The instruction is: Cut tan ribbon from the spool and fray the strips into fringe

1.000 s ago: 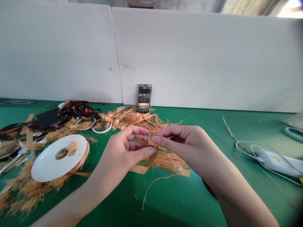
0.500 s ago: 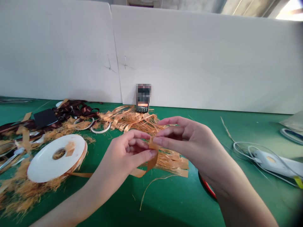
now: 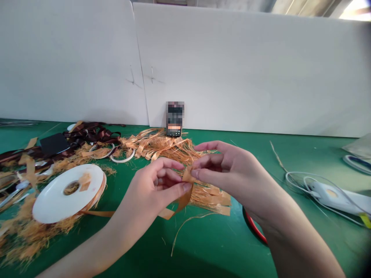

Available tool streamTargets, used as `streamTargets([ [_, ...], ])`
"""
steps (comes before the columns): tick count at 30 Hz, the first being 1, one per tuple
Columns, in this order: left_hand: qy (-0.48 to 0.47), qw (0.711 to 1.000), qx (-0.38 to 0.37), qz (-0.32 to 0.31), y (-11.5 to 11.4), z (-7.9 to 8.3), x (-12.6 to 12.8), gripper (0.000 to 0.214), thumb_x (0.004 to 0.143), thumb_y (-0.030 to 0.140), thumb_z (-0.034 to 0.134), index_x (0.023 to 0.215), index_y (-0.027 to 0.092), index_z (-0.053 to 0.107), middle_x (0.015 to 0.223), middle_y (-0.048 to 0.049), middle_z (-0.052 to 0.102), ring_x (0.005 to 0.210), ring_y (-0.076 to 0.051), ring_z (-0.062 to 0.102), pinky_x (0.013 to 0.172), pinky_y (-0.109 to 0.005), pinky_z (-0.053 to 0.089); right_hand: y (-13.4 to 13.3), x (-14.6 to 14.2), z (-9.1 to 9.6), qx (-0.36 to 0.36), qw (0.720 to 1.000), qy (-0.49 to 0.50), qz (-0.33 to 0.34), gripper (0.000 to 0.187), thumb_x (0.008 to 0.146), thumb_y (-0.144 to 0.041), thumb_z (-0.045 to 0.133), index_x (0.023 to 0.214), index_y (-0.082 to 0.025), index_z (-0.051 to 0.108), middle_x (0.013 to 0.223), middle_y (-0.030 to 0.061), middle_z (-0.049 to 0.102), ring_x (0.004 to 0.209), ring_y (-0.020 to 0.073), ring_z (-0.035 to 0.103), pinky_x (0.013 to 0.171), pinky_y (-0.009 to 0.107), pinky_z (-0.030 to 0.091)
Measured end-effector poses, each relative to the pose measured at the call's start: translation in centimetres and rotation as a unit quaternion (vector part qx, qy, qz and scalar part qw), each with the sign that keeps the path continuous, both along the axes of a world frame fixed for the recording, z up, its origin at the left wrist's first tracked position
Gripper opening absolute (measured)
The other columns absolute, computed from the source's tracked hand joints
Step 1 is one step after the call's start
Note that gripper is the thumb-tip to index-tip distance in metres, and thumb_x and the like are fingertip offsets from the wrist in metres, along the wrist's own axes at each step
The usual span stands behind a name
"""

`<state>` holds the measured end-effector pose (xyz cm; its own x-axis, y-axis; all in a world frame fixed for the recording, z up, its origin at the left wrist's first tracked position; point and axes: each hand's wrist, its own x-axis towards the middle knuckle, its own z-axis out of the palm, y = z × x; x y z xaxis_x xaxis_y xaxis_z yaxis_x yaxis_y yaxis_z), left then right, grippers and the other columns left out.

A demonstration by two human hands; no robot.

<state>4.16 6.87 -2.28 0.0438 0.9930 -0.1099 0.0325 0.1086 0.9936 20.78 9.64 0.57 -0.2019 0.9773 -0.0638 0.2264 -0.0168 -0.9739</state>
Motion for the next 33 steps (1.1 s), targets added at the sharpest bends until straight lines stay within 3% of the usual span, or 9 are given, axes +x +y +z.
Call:
streamTargets([
  [3,0.022,1.0,0.006,0.003,0.0,0.1,0.1,0.023,0.066,0.026,0.08,0.085,0.023,0.066,0.066,0.0031,0.066,0.062,-0.012,0.065,0.054,-0.018,0.048,-0.1,-0.1,0.1,0.034,0.999,0.012,-0.024,0.031,0.065,-0.02,0.07,0.093,-0.019,0.057,0.071,-0.0003,0.072,0.066,0.0156,0.069,0.059,0.026,0.055],
  [9,0.086,0.996,-0.003,-0.008,0.0,0.2,0.2,0.024,0.068,0.025,0.076,0.088,0.023,0.064,0.069,0.0044,0.066,0.067,-0.013,0.065,0.062,-0.022,0.049,-0.4,-0.2,0.9,0.126,0.979,0.004,-0.158,0.025,0.07,-0.018,0.068,0.092,-0.02,0.056,0.074,0.0014,0.071,0.072,0.0157,0.068,0.064,0.027,0.053],
  [11,0.086,0.996,-0.004,-0.007,0.0,0.3,0.2,0.024,0.068,0.027,0.076,0.089,0.022,0.063,0.069,0.0043,0.066,0.067,-0.013,0.065,0.061,-0.022,0.048,-0.4,-0.1,1.0,0.096,0.986,0.003,-0.139,0.031,0.069,-0.021,0.07,0.096,-0.02,0.054,0.08,0.0026,0.071,0.075,0.0171,0.068,0.063,0.028,0.054],
  [14,0.085,0.996,-0.002,-0.013,-0.1,0.5,0.2,0.026,0.069,0.029,0.075,0.091,0.023,0.062,0.068,0.0048,0.066,0.066,-0.013,0.064,0.059,-0.021,0.048,-0.4,0.1,0.9,0.004,0.999,-0.013,-0.052,0.044,0.063,-0.021,0.072,0.101,-0.021,0.051,0.087,0.0036,0.072,0.077,0.0192,0.068,0.063,0.03,0.055],
  [18,0.095,0.995,0.011,-0.024,-0.3,0.6,0.2,0.025,0.069,0.026,0.074,0.09,0.023,0.062,0.067,0.0051,0.067,0.067,-0.013,0.065,0.063,-0.023,0.048,-0.6,-0.2,0.3,-0.038,0.999,-0.024,0.019,0.041,0.064,-0.015,0.064,0.102,-0.022,0.049,0.075,-0.0025,0.067,0.07,0.0156,0.065,0.057,0.027,0.053],
  [21,0.107,0.994,0.015,-0.028,-0.3,0.5,0.3,0.024,0.07,0.025,0.073,0.091,0.023,0.062,0.068,0.0047,0.067,0.068,-0.014,0.065,0.064,-0.024,0.049,-0.6,-0.4,0.1,0.009,1.0,-0.029,-0.002,0.038,0.063,-0.013,0.064,0.098,-0.021,0.049,0.069,-0.0045,0.064,0.067,0.0133,0.062,0.056,0.025,0.051],
  [26,0.119,0.992,0.022,-0.032,-0.3,0.3,0.3,0.024,0.069,0.024,0.073,0.091,0.024,0.063,0.067,0.005,0.064,0.068,-0.014,0.064,0.062,-0.024,0.049,-0.2,-0.1,0.3,0.087,0.991,-0.017,-0.1,0.033,0.066,-0.016,0.068,0.094,-0.02,0.051,0.07,-0.0036,0.065,0.064,0.0112,0.061,0.056,0.023,0.048],
  [33,0.089,0.996,0.018,-0.023,-0.3,0.4,0.2,0.024,0.071,0.025,0.073,0.093,0.024,0.062,0.067,0.0058,0.064,0.066,-0.011,0.063,0.061,-0.021,0.048,-0.5,0.0,0.6,0.044,0.991,0.049,-0.118,0.026,0.079,-0.028,0.068,0.1,-0.017,0.055,0.084,0.001,0.068,0.075,0.0113,0.065,0.066,0.022,0.052],
])
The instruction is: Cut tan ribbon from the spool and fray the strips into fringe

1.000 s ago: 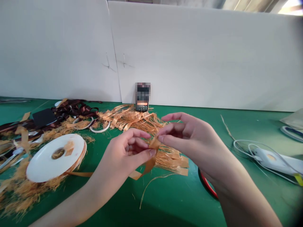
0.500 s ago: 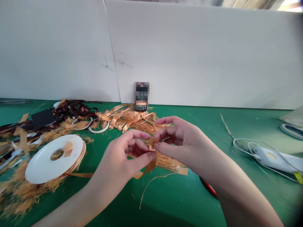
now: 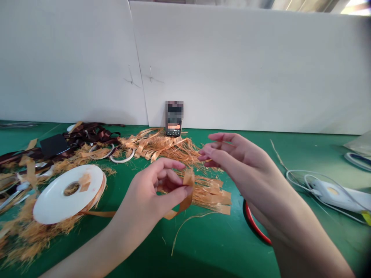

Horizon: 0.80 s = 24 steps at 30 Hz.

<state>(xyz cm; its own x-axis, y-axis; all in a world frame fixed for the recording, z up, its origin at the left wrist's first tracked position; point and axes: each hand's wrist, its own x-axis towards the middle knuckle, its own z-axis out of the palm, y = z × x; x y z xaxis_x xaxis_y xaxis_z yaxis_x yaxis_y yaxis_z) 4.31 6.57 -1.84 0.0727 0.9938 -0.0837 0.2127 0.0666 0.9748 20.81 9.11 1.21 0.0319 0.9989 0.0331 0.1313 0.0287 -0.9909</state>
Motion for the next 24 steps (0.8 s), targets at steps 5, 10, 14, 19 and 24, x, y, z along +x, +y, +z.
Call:
streamTargets([
  [5,-0.039,0.999,-0.012,0.009,-0.06,0.11,-0.05,0.025,0.071,0.029,0.075,0.092,0.024,0.064,0.072,0.0051,0.068,0.069,-0.011,0.065,0.06,-0.018,0.049,-0.19,0.15,0.34,-0.078,0.991,-0.048,0.094,0.039,0.078,-0.056,0.063,0.089,-0.019,0.065,0.092,0.0053,0.07,0.089,0.0189,0.066,0.077,0.031,0.051],
  [10,-0.084,0.996,-0.005,-0.005,-0.15,0.3,-0.03,0.021,0.072,0.027,0.076,0.089,0.024,0.064,0.073,0.0052,0.069,0.07,-0.01,0.066,0.062,-0.016,0.051,0.08,0.06,0.09,-0.087,0.98,-0.05,0.174,0.03,0.071,-0.051,0.072,0.076,-0.021,0.069,0.081,0.0031,0.071,0.079,0.0184,0.065,0.071,0.032,0.05],
  [14,-0.07,0.997,-0.008,0.008,-0.08,0.34,-0.04,0.022,0.072,0.028,0.077,0.09,0.024,0.064,0.071,0.0053,0.068,0.068,-0.01,0.065,0.06,-0.016,0.05,0.2,0.2,-0.19,-0.055,0.988,-0.034,0.137,0.023,0.069,-0.045,0.076,0.071,-0.022,0.072,0.075,0.0018,0.072,0.073,0.0153,0.064,0.068,0.028,0.049],
  [19,-0.071,0.997,-0.013,0.015,-0.05,0.07,-0.13,0.025,0.071,0.03,0.077,0.091,0.025,0.064,0.072,0.0062,0.065,0.068,-0.009,0.064,0.059,-0.015,0.049,-0.08,0.33,0.08,-0.016,0.995,0.007,0.093,0.022,0.07,-0.04,0.078,0.067,-0.019,0.072,0.072,0.0006,0.072,0.069,0.0111,0.062,0.063,0.022,0.047],
  [24,-0.078,0.997,-0.018,0.02,-0.02,-0.11,-0.26,0.026,0.071,0.031,0.077,0.092,0.024,0.064,0.072,0.0063,0.063,0.068,-0.008,0.062,0.06,-0.015,0.049,-0.45,0.0,-0.06,-0.02,0.993,0.063,0.094,0.019,0.075,-0.035,0.075,0.068,-0.018,0.069,0.081,0.0021,0.074,0.079,0.0124,0.067,0.072,0.021,0.052],
])
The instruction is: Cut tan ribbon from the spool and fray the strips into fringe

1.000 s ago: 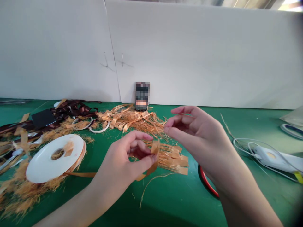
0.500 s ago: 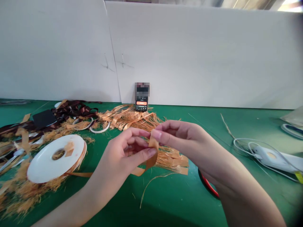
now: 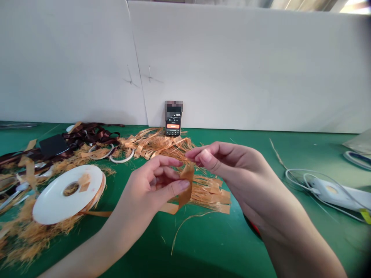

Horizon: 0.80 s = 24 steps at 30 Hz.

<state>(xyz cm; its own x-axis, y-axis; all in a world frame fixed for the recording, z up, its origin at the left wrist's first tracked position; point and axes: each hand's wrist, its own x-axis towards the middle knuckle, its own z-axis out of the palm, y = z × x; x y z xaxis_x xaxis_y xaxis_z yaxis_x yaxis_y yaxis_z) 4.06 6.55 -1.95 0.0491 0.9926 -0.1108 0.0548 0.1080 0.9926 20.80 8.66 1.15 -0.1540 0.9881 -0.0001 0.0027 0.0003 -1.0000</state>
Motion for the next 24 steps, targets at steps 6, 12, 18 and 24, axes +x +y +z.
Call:
streamTargets([
  [6,-0.005,1.0,0.003,-0.011,0.09,0.03,-0.02,0.023,0.072,0.027,0.076,0.092,0.023,0.064,0.071,0.0061,0.064,0.068,-0.008,0.062,0.064,-0.016,0.049,0.22,0.27,-0.36,0.012,0.994,0.103,0.021,0.02,0.086,-0.03,0.066,0.071,-0.018,0.067,0.101,0.0028,0.074,0.097,0.0126,0.068,0.088,0.022,0.053],
  [12,0.002,1.0,0.004,-0.016,0.05,0.03,0.04,0.022,0.072,0.027,0.076,0.09,0.023,0.064,0.07,0.0054,0.066,0.069,-0.01,0.064,0.063,-0.018,0.051,0.56,0.52,-0.07,-0.03,0.979,0.197,0.049,0.028,0.087,-0.015,0.063,0.06,-0.017,0.06,0.102,-0.0005,0.073,0.068,0.0034,0.068,0.071,0.013,0.055],
  [18,0.017,1.0,0.001,-0.025,0.2,0.0,-0.12,0.025,0.072,0.03,0.076,0.093,0.024,0.065,0.072,0.004,0.067,0.071,-0.012,0.066,0.062,-0.019,0.052,0.67,0.6,-0.12,-0.007,0.989,0.145,0.007,0.028,0.087,-0.021,0.062,0.059,-0.019,0.059,0.073,-0.0005,0.065,0.056,0.005,0.053,0.053,0.015,0.046],
  [24,0.045,0.999,0.013,0.001,0.31,0.48,-0.49,0.022,0.072,0.03,0.076,0.091,0.025,0.065,0.072,0.0037,0.067,0.069,-0.013,0.066,0.062,-0.02,0.052,0.71,0.96,0.33,0.024,0.996,0.076,-0.048,0.031,0.085,-0.025,0.062,0.055,-0.021,0.053,0.06,-0.0008,0.055,0.056,0.0095,0.049,0.054,0.022,0.044],
])
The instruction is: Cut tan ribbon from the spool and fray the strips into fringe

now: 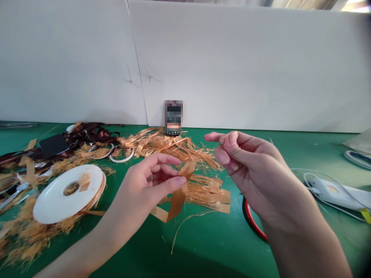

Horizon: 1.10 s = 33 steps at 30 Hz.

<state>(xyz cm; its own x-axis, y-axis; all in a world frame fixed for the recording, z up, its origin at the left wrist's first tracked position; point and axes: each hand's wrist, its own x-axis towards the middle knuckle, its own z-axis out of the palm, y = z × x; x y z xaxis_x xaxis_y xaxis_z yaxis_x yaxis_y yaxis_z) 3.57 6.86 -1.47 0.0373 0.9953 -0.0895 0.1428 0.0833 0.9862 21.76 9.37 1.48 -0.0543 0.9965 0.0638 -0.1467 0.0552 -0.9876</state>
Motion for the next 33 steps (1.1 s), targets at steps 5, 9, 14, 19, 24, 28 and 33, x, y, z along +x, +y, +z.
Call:
streamTargets([
  [5,0.035,0.999,0.003,-0.021,0.3,0.3,0.0,0.018,0.071,0.029,0.075,0.086,0.023,0.067,0.074,0.0019,0.068,0.072,-0.015,0.067,0.068,-0.025,0.053,0.1,0.4,0.3,0.012,0.999,-0.029,-0.04,0.027,0.081,-0.023,0.063,0.056,-0.023,0.052,0.069,0.0007,0.059,0.053,0.0094,0.047,0.048,0.024,0.041],
  [9,0.04,0.998,-0.007,-0.042,0.3,0.2,0.1,0.016,0.071,0.025,0.074,0.084,0.023,0.066,0.075,0.0021,0.069,0.073,-0.014,0.067,0.07,-0.025,0.052,0.0,0.7,0.5,0.017,0.998,-0.013,-0.054,0.025,0.081,-0.025,0.064,0.058,-0.022,0.055,0.072,0.001,0.06,0.055,0.0092,0.047,0.049,0.023,0.041],
  [14,0.034,0.998,-0.011,-0.048,0.0,0.4,-0.4,0.016,0.073,0.025,0.072,0.086,0.022,0.064,0.076,0.0024,0.068,0.073,-0.013,0.067,0.071,-0.024,0.052,-0.2,0.9,0.7,0.013,0.998,0.006,-0.069,0.023,0.077,-0.023,0.068,0.057,-0.022,0.056,0.071,0.0005,0.059,0.055,0.0092,0.046,0.05,0.024,0.04],
  [19,0.048,0.997,-0.002,-0.061,-0.5,0.7,-1.2,0.017,0.074,0.028,0.069,0.089,0.022,0.063,0.078,-0.0001,0.069,0.077,-0.016,0.068,0.074,-0.028,0.052,-0.5,1.0,0.9,0.022,0.995,-0.038,-0.085,0.022,0.072,-0.027,0.07,0.058,-0.023,0.053,0.069,0.0009,0.057,0.057,0.0116,0.047,0.051,0.027,0.039],
  [24,0.073,0.994,0.039,-0.066,-1.0,0.3,-1.9,0.013,0.076,0.03,0.067,0.087,0.023,0.063,0.078,-0.0012,0.07,0.078,-0.019,0.068,0.072,-0.03,0.051,-1.1,1.7,1.7,0.042,0.993,-0.074,-0.08,0.022,0.072,-0.029,0.069,0.057,-0.023,0.054,0.067,0.0001,0.057,0.049,0.009,0.04,0.05,0.029,0.037],
  [28,0.11,0.987,0.085,-0.077,-1.7,0.3,-2.0,0.008,0.078,0.027,0.065,0.086,0.023,0.064,0.076,-0.0009,0.071,0.076,-0.018,0.067,0.071,-0.03,0.05,-2.1,1.7,1.6,0.081,0.972,-0.218,-0.023,0.021,0.081,-0.03,0.061,0.064,-0.02,0.052,0.079,0.0039,0.067,0.047,0.0074,0.039,0.049,0.028,0.035],
  [33,0.099,0.988,0.098,-0.07,-2.3,-0.6,-1.4,0.008,0.079,0.024,0.064,0.086,0.022,0.063,0.08,-0.0018,0.071,0.078,-0.018,0.066,0.076,-0.032,0.05,-4.0,0.5,-0.7,0.079,0.847,-0.511,0.126,0.019,0.087,-0.039,0.054,0.09,-0.022,0.062,0.066,0.0014,0.069,0.054,0.0154,0.054,0.051,0.027,0.036],
])
